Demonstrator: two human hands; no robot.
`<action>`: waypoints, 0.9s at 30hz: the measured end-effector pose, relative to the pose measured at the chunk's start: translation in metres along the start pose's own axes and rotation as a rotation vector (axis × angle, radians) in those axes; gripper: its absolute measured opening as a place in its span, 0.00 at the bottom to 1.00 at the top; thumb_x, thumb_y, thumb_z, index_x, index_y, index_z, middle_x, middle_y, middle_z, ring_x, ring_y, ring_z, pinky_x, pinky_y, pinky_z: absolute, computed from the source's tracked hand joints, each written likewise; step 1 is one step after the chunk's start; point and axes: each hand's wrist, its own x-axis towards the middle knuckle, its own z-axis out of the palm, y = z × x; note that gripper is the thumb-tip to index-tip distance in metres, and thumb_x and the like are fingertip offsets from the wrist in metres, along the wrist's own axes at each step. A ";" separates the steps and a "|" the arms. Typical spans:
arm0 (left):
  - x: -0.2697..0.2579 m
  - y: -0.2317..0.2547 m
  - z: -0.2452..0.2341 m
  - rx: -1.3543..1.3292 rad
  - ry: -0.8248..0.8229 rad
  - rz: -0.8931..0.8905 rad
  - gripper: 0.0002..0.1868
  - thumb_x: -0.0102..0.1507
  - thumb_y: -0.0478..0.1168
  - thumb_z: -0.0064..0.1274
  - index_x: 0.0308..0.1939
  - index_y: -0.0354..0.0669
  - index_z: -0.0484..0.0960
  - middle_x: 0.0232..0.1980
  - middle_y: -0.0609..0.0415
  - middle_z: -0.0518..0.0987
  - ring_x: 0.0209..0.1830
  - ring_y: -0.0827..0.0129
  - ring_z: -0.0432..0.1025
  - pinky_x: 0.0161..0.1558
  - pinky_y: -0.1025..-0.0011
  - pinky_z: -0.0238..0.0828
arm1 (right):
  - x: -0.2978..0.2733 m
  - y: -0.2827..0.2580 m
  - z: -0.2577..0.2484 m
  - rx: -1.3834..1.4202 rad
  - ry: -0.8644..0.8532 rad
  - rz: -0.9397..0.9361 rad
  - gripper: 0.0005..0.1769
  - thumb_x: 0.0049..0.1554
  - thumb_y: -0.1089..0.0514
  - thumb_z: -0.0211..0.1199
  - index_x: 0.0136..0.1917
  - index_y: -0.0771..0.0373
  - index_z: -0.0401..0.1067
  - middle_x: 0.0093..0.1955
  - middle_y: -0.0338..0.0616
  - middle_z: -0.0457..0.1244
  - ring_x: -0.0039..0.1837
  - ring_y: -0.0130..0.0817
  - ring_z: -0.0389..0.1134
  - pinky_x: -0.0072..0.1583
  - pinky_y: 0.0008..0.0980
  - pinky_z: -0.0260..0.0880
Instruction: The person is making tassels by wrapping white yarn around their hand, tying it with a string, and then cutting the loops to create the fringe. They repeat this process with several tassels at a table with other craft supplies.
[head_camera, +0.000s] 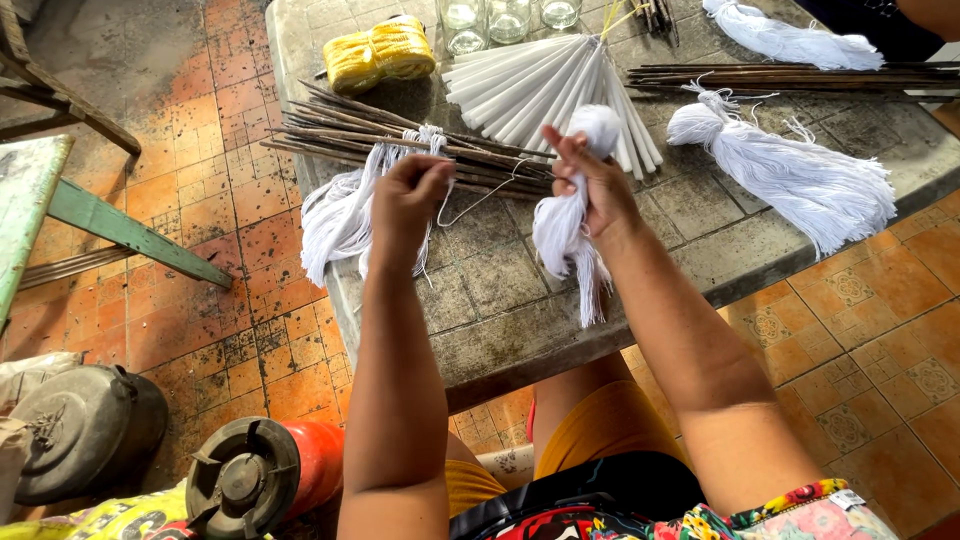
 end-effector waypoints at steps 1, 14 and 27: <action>-0.002 -0.003 0.009 -0.001 0.003 -0.005 0.03 0.66 0.36 0.57 0.42 0.43 0.85 0.27 0.60 0.74 0.26 0.82 0.65 0.27 0.83 0.63 | 0.003 0.012 -0.006 -0.001 0.002 0.006 0.13 0.62 0.54 0.68 0.41 0.42 0.65 0.61 0.31 0.71 0.37 0.11 0.60 0.34 0.10 0.57; -0.004 -0.016 0.045 0.145 -0.153 0.029 0.11 0.64 0.43 0.52 0.48 0.44 0.75 0.43 0.47 0.73 0.47 0.58 0.70 0.52 0.58 0.68 | 0.013 0.041 -0.021 -0.187 -0.149 -0.009 0.15 0.54 0.70 0.71 0.41 0.57 0.66 0.39 0.50 0.71 0.31 0.33 0.71 0.28 0.21 0.61; -0.058 -0.010 -0.008 0.806 -0.276 -0.360 0.17 0.71 0.50 0.42 0.45 0.49 0.86 0.33 0.41 0.83 0.44 0.40 0.77 0.50 0.47 0.71 | 0.076 0.047 -0.100 0.361 -0.219 0.262 0.10 0.64 0.62 0.60 0.41 0.49 0.70 0.51 0.38 0.74 0.35 0.11 0.62 0.36 0.06 0.56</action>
